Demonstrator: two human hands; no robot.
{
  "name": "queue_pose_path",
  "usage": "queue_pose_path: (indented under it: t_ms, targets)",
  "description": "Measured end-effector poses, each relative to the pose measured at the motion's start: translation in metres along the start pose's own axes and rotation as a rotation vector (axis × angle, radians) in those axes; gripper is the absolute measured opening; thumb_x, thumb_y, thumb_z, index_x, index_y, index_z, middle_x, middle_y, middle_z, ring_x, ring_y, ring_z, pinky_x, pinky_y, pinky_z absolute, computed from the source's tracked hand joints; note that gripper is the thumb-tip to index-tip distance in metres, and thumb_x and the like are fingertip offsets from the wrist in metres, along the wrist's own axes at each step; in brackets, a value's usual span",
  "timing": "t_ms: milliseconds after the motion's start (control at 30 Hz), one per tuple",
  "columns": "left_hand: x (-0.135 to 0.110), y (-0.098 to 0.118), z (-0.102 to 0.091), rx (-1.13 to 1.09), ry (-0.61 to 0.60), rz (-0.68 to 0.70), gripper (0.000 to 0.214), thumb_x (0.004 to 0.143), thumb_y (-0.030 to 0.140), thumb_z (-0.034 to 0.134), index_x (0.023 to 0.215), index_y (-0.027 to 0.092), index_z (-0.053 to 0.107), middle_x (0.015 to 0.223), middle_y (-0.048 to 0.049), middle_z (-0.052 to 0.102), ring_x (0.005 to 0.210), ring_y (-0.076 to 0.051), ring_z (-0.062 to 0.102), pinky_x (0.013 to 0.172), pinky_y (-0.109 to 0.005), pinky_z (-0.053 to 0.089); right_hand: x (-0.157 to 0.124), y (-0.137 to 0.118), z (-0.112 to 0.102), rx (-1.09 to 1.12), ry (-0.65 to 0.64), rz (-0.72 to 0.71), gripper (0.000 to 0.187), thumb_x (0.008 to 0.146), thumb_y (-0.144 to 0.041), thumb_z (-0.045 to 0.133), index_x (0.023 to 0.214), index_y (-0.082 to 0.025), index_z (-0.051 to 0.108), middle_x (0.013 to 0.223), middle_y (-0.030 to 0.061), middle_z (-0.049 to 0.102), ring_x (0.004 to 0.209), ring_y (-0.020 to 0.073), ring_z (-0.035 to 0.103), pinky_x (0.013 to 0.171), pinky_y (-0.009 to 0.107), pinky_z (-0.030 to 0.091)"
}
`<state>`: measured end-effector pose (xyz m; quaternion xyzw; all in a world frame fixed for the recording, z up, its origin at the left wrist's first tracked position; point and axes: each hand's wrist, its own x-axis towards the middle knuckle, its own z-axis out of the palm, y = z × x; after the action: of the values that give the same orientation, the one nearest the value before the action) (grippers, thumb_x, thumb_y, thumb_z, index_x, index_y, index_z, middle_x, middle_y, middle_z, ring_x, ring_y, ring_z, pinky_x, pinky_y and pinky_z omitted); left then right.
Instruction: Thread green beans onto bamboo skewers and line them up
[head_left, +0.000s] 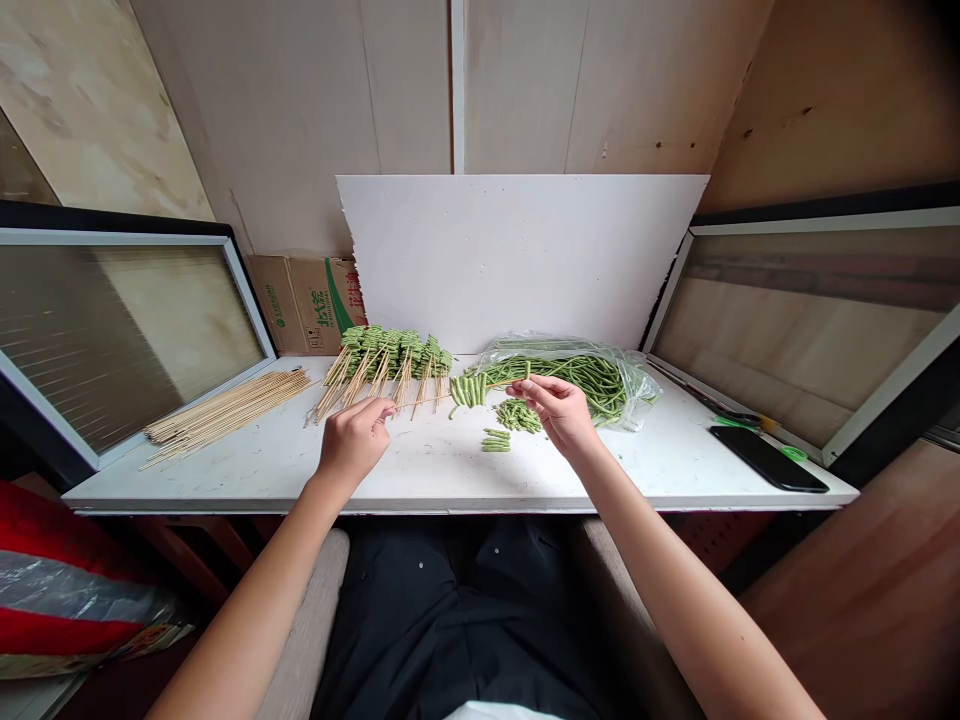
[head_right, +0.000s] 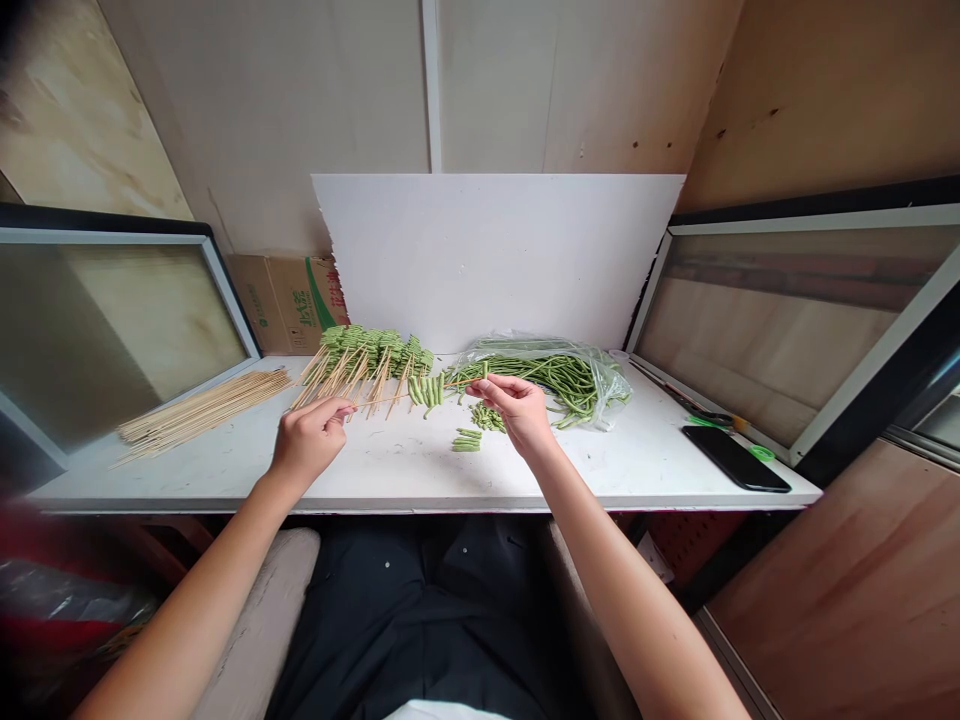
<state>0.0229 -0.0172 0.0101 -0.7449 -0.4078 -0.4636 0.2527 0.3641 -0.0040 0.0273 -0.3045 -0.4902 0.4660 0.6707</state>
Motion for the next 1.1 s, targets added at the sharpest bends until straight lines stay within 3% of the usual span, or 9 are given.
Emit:
queue_pose_path:
  t_ms: [233,467,600,733,1100]
  targets:
    - [0.001,-0.002,-0.001,-0.027,0.023,-0.004,0.031,0.083,-0.002,0.053,0.085,0.020,0.074,0.083,-0.0021,0.081,0.075,-0.020,0.076,0.064,-0.025,0.050,-0.003,-0.010,0.003,-0.051,-0.020,-0.006,0.036,0.068,-0.043,0.100,0.092,-0.021,0.084,0.094,0.0090,0.084,0.093,0.0286,0.081,0.077,0.036,0.061]
    - [0.001,-0.002,-0.002,-0.042,0.004,-0.051,0.029,0.086,0.002,0.053,0.085,0.020,0.075,0.084,-0.0024,0.081,0.077,-0.020,0.076,0.065,-0.025,0.052,-0.002,-0.010,0.003,0.057,-0.073,0.131,0.039,0.070,-0.046,0.099,0.098,-0.023,0.085,0.100,0.0064,0.083,0.098,0.0254,0.079,0.077,0.031,0.059]
    - [0.003,0.000,-0.003,-0.034,0.008,-0.039,0.029,0.086,0.002,0.052,0.084,0.020,0.075,0.082,-0.0019,0.081,0.075,-0.019,0.076,0.064,-0.025,0.052,-0.001,-0.008,0.000,0.045,-0.089,0.186,0.035,0.072,-0.048,0.097,0.093,-0.023,0.083,0.105,0.0075,0.083,0.113,0.0271,0.076,0.079,0.029,0.058]
    - [0.003,0.001,-0.004,-0.018,0.028,0.003,0.031,0.082,-0.002,0.052,0.083,0.020,0.074,0.081,-0.0014,0.080,0.073,-0.019,0.075,0.063,-0.025,0.050,-0.001,-0.011,0.001,0.016,-0.086,0.187,0.033,0.072,-0.048,0.096,0.089,-0.022,0.082,0.110,0.0096,0.083,0.125,0.0295,0.072,0.081,0.029,0.057]
    - [0.001,-0.004,-0.004,0.026,0.033,0.027,0.033,0.081,-0.004,0.052,0.083,0.020,0.074,0.080,-0.0011,0.079,0.070,-0.019,0.073,0.061,-0.026,0.048,-0.008,-0.007,0.010,-0.020,-0.029,0.158,0.036,0.068,-0.049,0.097,0.083,-0.021,0.083,0.109,0.0129,0.083,0.121,0.0317,0.073,0.078,0.031,0.058]
